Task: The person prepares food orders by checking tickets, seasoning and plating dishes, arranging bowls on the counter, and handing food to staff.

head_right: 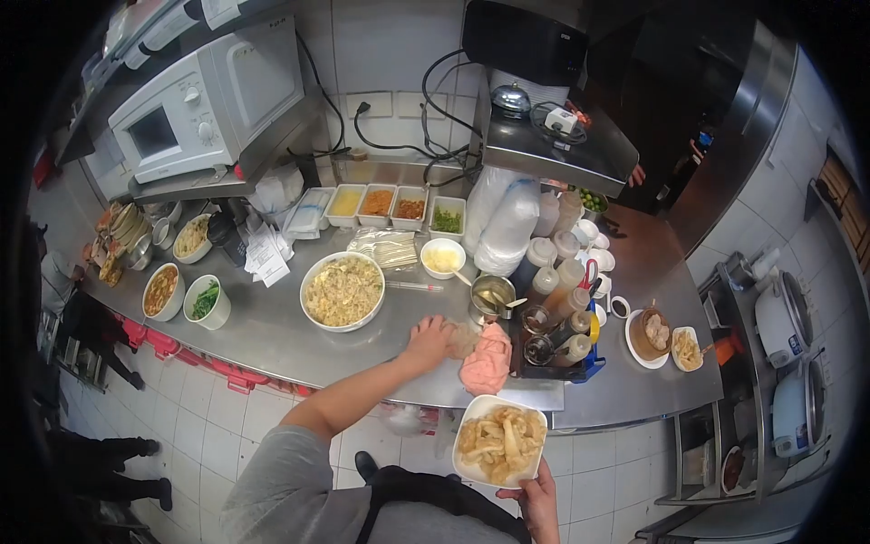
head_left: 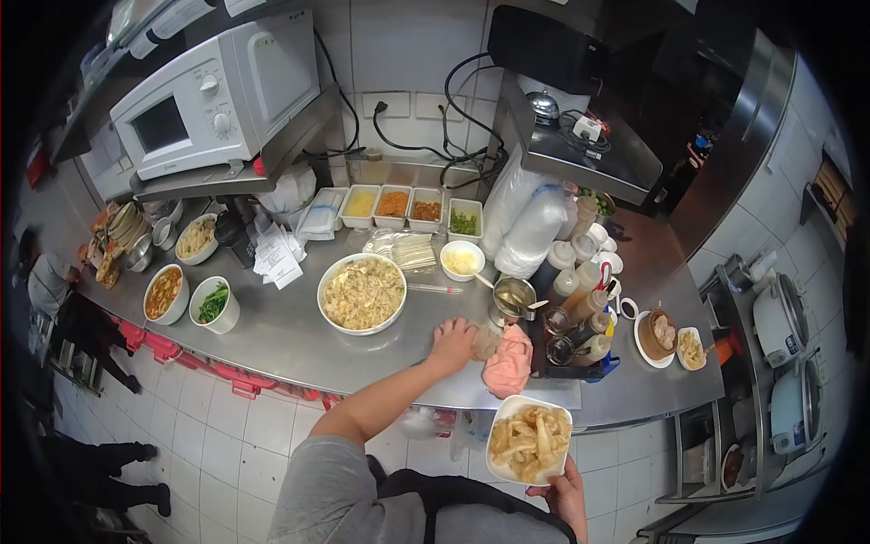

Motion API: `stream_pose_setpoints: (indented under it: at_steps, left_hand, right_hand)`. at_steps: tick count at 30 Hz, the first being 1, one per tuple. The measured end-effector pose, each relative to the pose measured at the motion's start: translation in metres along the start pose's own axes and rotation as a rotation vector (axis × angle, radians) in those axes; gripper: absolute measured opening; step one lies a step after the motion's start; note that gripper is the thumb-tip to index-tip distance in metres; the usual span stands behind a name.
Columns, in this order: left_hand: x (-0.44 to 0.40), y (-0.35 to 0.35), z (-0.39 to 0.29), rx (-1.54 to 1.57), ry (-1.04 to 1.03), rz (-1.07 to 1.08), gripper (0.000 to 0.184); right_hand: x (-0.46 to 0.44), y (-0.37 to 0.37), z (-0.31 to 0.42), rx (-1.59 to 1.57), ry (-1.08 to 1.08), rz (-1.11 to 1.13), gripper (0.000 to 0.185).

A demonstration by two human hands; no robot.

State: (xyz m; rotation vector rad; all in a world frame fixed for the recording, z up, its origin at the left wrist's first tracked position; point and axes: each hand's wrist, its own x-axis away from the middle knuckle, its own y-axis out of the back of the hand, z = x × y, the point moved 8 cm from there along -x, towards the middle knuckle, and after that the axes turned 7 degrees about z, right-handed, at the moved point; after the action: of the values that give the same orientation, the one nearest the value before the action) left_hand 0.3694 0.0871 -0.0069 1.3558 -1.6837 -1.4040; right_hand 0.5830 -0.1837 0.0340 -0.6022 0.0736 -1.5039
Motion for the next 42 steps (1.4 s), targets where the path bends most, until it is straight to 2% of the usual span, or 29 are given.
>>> stream_pose_setpoints:
  at_steps: [2, 5, 8, 10, 13, 15, 16, 17, 18, 20, 22, 23, 27, 32, 35, 37, 40, 42]
  left_hand:
    - [-0.008, 0.003, 0.015, 0.059, 0.081, 0.123, 0.029]
    - [-0.028, 0.017, 0.055, -0.054, 0.312, 0.083, 0.03]
    - [-0.05, 0.009, 0.093, -0.147, 0.347, -0.222, 0.03]
    - [-0.065, 0.003, 0.106, -0.179, 0.363, -0.282, 0.03]
    - [-0.077, -0.004, 0.114, -0.237, 0.405, -0.301, 0.031]
    - [-0.075, 0.001, 0.107, -0.32, 0.381, -0.174, 0.03]
    - [-0.072, -0.014, 0.111, -0.367, 0.341, -0.326, 0.028]
    - [-0.066, -0.015, 0.108, -0.244, 0.354, -0.114, 0.031]
    - [-0.055, -0.025, 0.12, 0.222, 0.387, -0.176, 0.036]
    - [-0.029, -0.014, 0.094, -0.177, 0.289, -0.062, 0.046]
    - [0.003, 0.001, 0.085, -0.119, 0.292, -0.064, 0.046]
    - [0.014, 0.006, 0.078, -0.09, 0.275, -0.065, 0.047]
    - [0.066, 0.018, 0.064, -0.032, 0.197, -0.106, 0.045]
    - [0.133, 0.024, 0.045, 0.049, 0.102, -0.141, 0.043]
    - [0.175, 0.035, 0.027, 0.156, 0.009, -0.07, 0.043]
    - [0.202, 0.008, 0.026, 0.22, -0.114, -0.172, 0.035]
    - [0.24, 0.032, 0.026, 0.636, 0.026, -0.088, 0.028]
    - [0.231, 0.039, 0.045, 0.588, 0.195, -0.039, 0.027]
  right_hand:
    - [-0.001, 0.0, 0.0, 0.0, 0.009, -0.006, 0.059]
    - [0.0, 0.0, 0.001, 0.014, 0.007, -0.005, 0.057]
    - [-0.001, 0.002, -0.001, 0.057, -0.032, -0.015, 0.053]
    - [0.007, -0.003, 0.001, 0.142, -0.099, -0.049, 0.049]
    - [0.012, -0.008, -0.001, 0.13, -0.127, -0.091, 0.051]
    - [0.015, -0.02, 0.003, 0.127, -0.156, -0.085, 0.052]
    - [0.014, -0.027, 0.006, 0.126, -0.172, -0.085, 0.053]
    - [0.014, -0.036, 0.011, 0.151, -0.145, -0.085, 0.053]
    - [0.013, -0.04, 0.015, 0.173, -0.121, -0.087, 0.054]
    - [0.004, -0.038, 0.009, 0.222, -0.181, -0.077, 0.055]
    - [0.0, -0.041, 0.013, 0.362, -0.197, -0.097, 0.055]
    - [-0.006, -0.037, 0.008, 0.391, -0.32, -0.071, 0.056]
    - [-0.037, -0.046, 0.009, 0.305, -0.034, 0.177, 0.055]
    - [-0.061, -0.045, -0.002, 0.33, -0.092, 0.243, 0.054]
    - [-0.072, -0.042, -0.008, 0.342, -0.107, 0.273, 0.053]
    - [-0.08, -0.039, -0.012, 0.358, -0.11, 0.289, 0.053]
    - [-0.094, -0.033, -0.019, 0.367, -0.107, 0.297, 0.052]
    - [-0.099, -0.028, -0.019, 0.322, -0.122, 0.268, 0.051]
